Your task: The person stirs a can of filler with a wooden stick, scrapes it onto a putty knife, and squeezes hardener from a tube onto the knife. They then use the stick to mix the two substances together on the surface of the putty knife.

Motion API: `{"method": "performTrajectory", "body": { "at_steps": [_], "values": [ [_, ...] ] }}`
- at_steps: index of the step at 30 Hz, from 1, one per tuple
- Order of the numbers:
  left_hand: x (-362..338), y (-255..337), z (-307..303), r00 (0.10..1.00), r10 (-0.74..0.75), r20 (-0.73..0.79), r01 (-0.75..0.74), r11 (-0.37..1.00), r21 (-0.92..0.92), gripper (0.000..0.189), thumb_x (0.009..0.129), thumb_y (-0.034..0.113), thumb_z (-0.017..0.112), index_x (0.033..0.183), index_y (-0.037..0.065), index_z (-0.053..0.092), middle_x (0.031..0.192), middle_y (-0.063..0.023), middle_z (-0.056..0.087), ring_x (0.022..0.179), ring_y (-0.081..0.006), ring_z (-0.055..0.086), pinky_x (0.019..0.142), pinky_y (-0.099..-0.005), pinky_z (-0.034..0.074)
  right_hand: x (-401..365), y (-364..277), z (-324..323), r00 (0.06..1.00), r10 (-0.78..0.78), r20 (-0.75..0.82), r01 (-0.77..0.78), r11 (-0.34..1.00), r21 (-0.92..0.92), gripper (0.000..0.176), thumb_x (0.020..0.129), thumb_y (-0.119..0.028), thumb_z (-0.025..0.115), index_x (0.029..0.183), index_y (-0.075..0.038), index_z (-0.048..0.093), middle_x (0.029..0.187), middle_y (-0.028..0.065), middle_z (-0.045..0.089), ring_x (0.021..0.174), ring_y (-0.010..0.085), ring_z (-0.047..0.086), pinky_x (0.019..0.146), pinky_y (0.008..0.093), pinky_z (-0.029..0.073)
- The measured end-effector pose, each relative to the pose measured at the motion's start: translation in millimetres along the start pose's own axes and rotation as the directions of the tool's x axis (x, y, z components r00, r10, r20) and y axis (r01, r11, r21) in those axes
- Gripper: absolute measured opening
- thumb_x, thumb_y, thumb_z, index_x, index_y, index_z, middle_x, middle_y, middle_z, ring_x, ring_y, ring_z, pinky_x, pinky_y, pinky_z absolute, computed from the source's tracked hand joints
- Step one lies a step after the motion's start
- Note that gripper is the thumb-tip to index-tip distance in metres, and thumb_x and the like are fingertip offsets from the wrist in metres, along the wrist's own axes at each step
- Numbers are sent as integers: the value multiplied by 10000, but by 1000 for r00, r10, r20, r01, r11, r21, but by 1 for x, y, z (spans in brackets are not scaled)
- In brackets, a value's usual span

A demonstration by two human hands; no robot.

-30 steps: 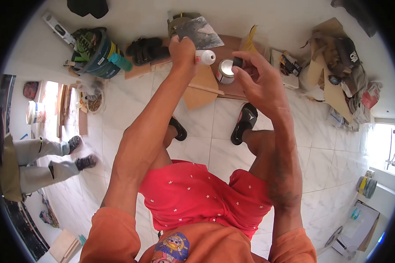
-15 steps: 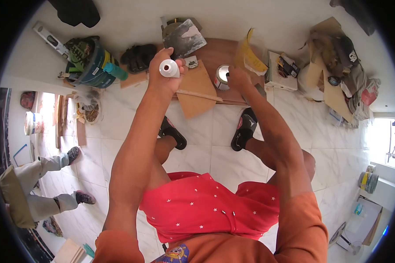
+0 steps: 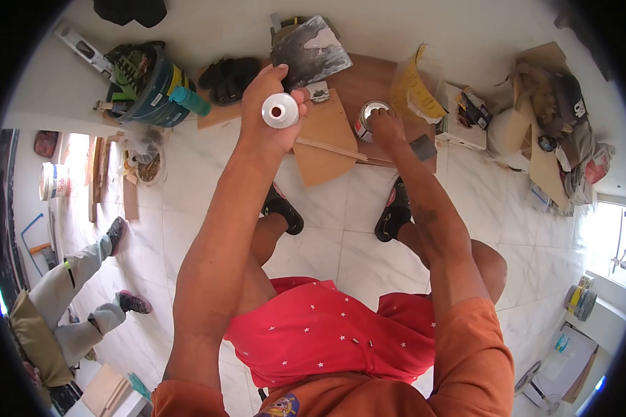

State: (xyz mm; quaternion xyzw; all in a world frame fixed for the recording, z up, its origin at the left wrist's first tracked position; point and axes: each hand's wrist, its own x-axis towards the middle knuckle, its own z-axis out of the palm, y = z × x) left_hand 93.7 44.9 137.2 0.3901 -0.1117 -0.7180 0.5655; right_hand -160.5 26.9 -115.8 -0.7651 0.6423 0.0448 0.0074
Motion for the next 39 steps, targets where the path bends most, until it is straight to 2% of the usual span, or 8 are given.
{"method": "performTrajectory", "body": {
  "at_steps": [9, 14, 18, 23, 27, 30, 33, 39],
  "values": [
    [13, -13, -3, 1000, 25, 5, -25, 999, 43, 112, 986, 138, 513, 1083, 96, 475, 948, -80, 525, 534, -200, 512, 466, -316, 406, 3, 9, -51, 999, 32, 6, -33, 972, 231, 286, 925, -210, 622, 1148, -30, 623, 990, 193, 706, 893, 418, 674, 798, 496, 533],
    [9, -24, 7, 999, 28, -32, -27, 999, 26, 52, 998, 124, 498, 1045, 108, 514, 935, -75, 536, 587, -191, 542, 480, -318, 444, -42, -19, -196, 937, -94, -337, 255, 843, 474, 230, 925, -170, 605, 1099, -33, 668, 926, 203, 677, 835, 377, 688, 747, 474, 537],
    [-9, -33, 17, 999, 28, 30, -29, 999, 15, 119, 995, 103, 459, 1081, 63, 530, 948, -59, 558, 757, -174, 571, 632, -324, 490, -130, -81, -288, 955, -17, -296, 248, 593, 766, 323, 904, -168, 709, 1185, -29, 631, 943, 110, 638, 711, 229, 631, 662, 343, 518],
    [-12, -56, 11, 995, 101, 7, -100, 963, 251, 257, 1004, 126, 451, 1221, 1, 511, 1085, -89, 594, 880, -180, 604, 741, -341, 506, -150, -119, -286, 909, 138, -392, 265, 536, 802, 421, 862, -190, 792, 1215, -36, 621, 937, 88, 596, 737, 177, 606, 662, 301, 514],
    [-16, -63, 17, 948, 318, 1, -304, 908, 289, 325, 1023, 166, 433, 1295, -9, 466, 1169, -146, 580, 797, -207, 642, 670, -334, 531, -152, -114, -281, 897, 173, -407, 269, 518, 812, 388, 874, -146, 774, 1214, -39, 622, 911, 91, 577, 778, 193, 605, 681, 286, 518],
    [-31, -41, 26, 965, 233, 116, -260, 897, 357, 348, 1043, 198, 401, 1336, 12, 423, 1149, -160, 590, 695, -212, 661, 559, -321, 558, -155, -95, -296, 790, 82, -607, 430, 632, 645, 286, 928, -128, 720, 1169, -12, 616, 952, 82, 604, 818, 174, 610, 692, 277, 518],
    [-34, -24, 29, 961, 178, 210, -254, 870, 423, 304, 1067, 204, 364, 1309, 35, 433, 888, -114, 657, 549, -219, 652, 538, -317, 563, -162, -67, -293, 928, 234, -290, 290, 38, 956, 218, 976, -130, 664, 1133, 11, 609, 1036, 79, 634, 872, 145, 608, 735, 266, 516],
    [-29, -27, 11, 928, 72, 366, -276, 791, 546, 315, 1061, 212, 387, 1310, 34, 462, 989, -95, 660, 726, -199, 706, 547, -312, 605, -164, 17, -294, 941, 257, -219, 116, 365, 924, 324, 1032, -289, 590, 1134, 19, 609, 872, 53, 678, 788, 96, 623, 724, 274, 503]
  ]
}}
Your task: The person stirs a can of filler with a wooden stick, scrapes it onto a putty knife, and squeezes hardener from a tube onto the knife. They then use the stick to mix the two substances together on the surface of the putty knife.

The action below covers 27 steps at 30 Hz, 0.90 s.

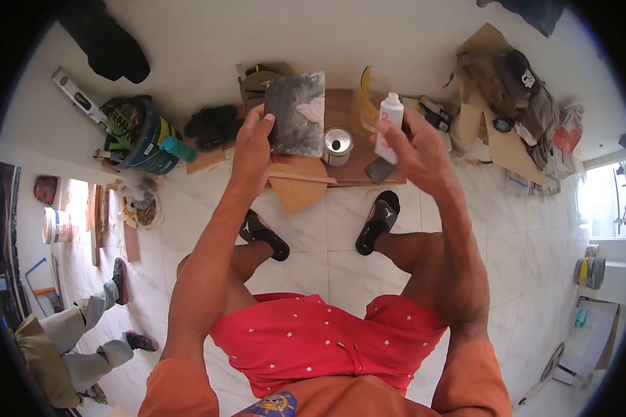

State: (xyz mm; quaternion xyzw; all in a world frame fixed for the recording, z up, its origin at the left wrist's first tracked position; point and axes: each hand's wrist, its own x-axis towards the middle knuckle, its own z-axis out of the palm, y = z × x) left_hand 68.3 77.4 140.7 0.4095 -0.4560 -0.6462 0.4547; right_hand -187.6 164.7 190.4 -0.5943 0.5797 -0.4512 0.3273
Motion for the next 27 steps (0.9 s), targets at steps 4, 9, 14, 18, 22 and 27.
{"method": "performTrajectory", "body": {
  "at_steps": [4, 9, 14, 18, 22, 27],
  "values": [
    [1, -16, -6, 994, 60, 95, -76, 982, 173, 336, 1059, 242, 419, 1318, 44, 502, 1019, -66, 652, 759, -147, 695, 515, -291, 589, -1, 4, -16, 992, 115, 52, -110, 988, -105, 395, 1034, -356, 575, 1169, 13, 611, 827, 56, 665, 727, 102, 608, 650, 282, 492],
    [-15, 6, 5, 984, -78, 161, 51, 984, 171, 364, 1060, 323, 485, 1320, 69, 520, 966, -41, 653, 702, -94, 665, 483, -251, 556, -5, 6, -17, 971, 189, 144, -152, 960, -236, 406, 1016, -368, 584, 1162, 10, 610, 787, 50, 648, 694, 109, 587, 614, 292, 472],
    [-15, 0, 9, 981, -74, 181, 45, 986, 162, 378, 1047, 361, 540, 1286, 68, 534, 887, -24, 657, 653, -69, 638, 459, -232, 526, -8, 9, -21, 984, 129, 123, -91, 958, -273, 400, 999, -362, 604, 1168, 1, 608, 792, 57, 651, 688, 117, 591, 604, 310, 470],
    [-11, -5, 10, 988, -24, 150, -3, 985, 175, 368, 1044, 353, 551, 1269, 62, 538, 868, -25, 656, 648, -55, 626, 449, -226, 510, -11, -6, -17, 969, 144, 198, -74, 943, -323, 332, 1015, -294, 584, 1179, -6, 603, 803, 44, 647, 706, 117, 588, 657, 305, 481],
    [-10, 0, 6, 985, -26, 169, -19, 965, 260, 323, 1045, 279, 522, 1246, 27, 538, 900, -44, 643, 669, -57, 614, 449, -232, 524, -12, -6, -14, 964, 136, 230, -52, 939, -340, 316, 1022, -280, 577, 1186, -11, 601, 806, 40, 656, 721, 125, 612, 689, 312, 486],
    [-10, 3, 5, 980, -51, 194, -4, 963, 271, 309, 1043, 262, 519, 1231, 17, 541, 908, -48, 638, 675, -57, 613, 445, -231, 515, -9, -2, -13, 962, 142, 233, -41, 920, -390, 301, 1020, -268, 577, 1165, -6, 609, 809, 56, 669, 716, 148, 643, 695, 318, 491]
  ]
}}
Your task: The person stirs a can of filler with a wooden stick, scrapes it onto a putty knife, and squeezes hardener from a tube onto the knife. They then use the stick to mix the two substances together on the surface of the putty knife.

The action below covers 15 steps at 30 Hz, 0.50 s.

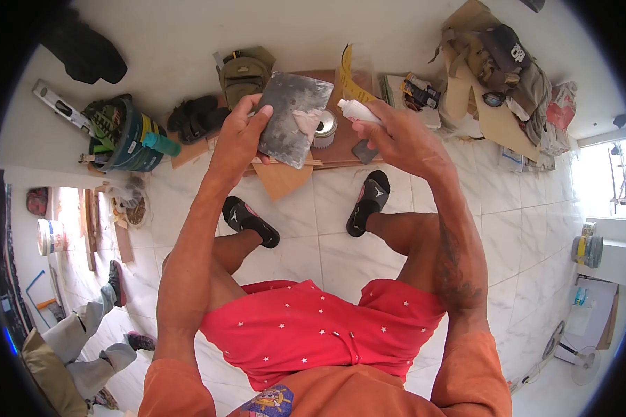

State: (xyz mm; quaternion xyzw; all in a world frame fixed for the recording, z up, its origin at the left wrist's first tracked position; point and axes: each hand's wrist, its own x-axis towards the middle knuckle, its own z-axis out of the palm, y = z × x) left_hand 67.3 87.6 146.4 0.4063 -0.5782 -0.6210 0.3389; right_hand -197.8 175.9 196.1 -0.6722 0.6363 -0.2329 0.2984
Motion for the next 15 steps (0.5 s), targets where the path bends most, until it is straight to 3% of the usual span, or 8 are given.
{"method": "performTrajectory", "body": {
  "at_steps": [6, 9, 12, 15],
  "values": [
    [-2, 6, 5, 1000, -16, 22, 15, 999, 38, 295, 1042, 249, 516, 1205, 4, 538, 919, -54, 625, 653, -65, 613, 438, -224, 504, 3, -3, 1, 1000, -12, 7, 13, 999, -46, 271, 1011, -242, 594, 1137, -4, 620, 785, 75, 666, 703, 171, 651, 686, 331, 497],
    [-3, 6, 7, 1000, -13, 21, 13, 1000, 27, 343, 1046, 298, 532, 1266, 34, 535, 804, -41, 663, 579, -64, 603, 437, -228, 474, 5, 2, 0, 999, -30, 11, 31, 996, -78, 287, 1006, -271, 602, 1134, -15, 617, 798, 115, 691, 689, 211, 666, 638, 358, 507],
    [-3, 8, 10, 1000, -15, 3, 15, 999, 45, 345, 1044, 301, 534, 1268, 38, 538, 809, -42, 666, 589, -64, 605, 444, -231, 478, 6, 4, -1, 999, -42, 14, 43, 996, -84, 284, 1004, -275, 603, 1129, -20, 619, 794, 125, 703, 676, 222, 670, 607, 370, 505],
    [-4, 11, 10, 999, -29, 37, 28, 999, 37, 301, 1047, 246, 497, 1219, 1, 531, 1002, -69, 626, 650, -70, 613, 440, -224, 515, 5, 4, -1, 999, -52, 2, 52, 997, -54, 264, 1003, -254, 599, 1123, -21, 625, 786, 114, 702, 671, 211, 666, 602, 364, 498]
  ]
}}
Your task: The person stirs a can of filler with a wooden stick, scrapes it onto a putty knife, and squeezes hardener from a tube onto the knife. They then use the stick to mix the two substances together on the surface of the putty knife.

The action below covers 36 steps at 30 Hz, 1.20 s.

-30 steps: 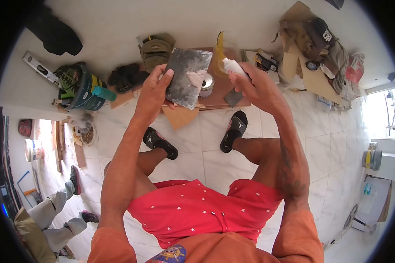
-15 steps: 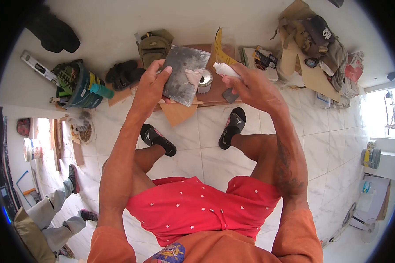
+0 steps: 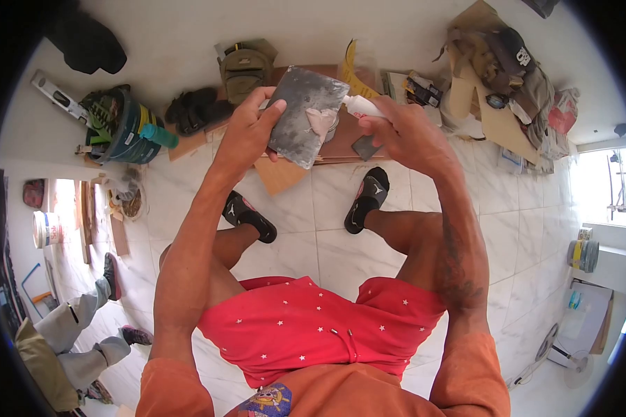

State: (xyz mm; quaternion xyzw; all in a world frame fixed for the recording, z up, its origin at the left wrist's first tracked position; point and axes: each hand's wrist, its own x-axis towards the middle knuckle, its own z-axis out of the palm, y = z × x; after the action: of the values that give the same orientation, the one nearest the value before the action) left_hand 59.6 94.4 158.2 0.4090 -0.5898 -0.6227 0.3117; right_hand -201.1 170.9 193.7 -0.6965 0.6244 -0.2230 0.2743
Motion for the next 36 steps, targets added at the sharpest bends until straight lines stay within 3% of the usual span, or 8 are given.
{"method": "performTrajectory", "body": {
  "at_steps": [10, 25, 36],
  "values": [
    [-3, 5, -1, 1000, 23, -4, -23, 1000, -10, 298, 1042, 253, 514, 1200, 1, 543, 972, -63, 620, 675, -77, 615, 461, -237, 536, 0, 3, -4, 998, -53, 17, 53, 999, 7, 210, 1008, -165, 564, 1124, 0, 622, 841, 104, 719, 690, 199, 684, 657, 341, 517],
    [-4, 4, -2, 998, 58, -3, -58, 998, -19, 328, 1036, 260, 525, 1206, -20, 545, 939, -74, 604, 682, -97, 625, 469, -238, 546, 4, 2, -2, 997, -71, -10, 70, 996, -57, 155, 1004, -136, 546, 1049, -20, 639, 721, 66, 685, 640, 192, 657, 645, 334, 503],
    [-3, 4, -3, 996, 92, 7, -92, 995, -28, 319, 1039, 255, 519, 1192, -23, 542, 918, -86, 610, 651, -100, 630, 458, -244, 552, 5, 0, -2, 997, -76, -22, 74, 994, -80, 154, 976, -72, 527, 1048, -10, 649, 736, 96, 707, 664, 227, 689, 665, 341, 528]
  ]
}}
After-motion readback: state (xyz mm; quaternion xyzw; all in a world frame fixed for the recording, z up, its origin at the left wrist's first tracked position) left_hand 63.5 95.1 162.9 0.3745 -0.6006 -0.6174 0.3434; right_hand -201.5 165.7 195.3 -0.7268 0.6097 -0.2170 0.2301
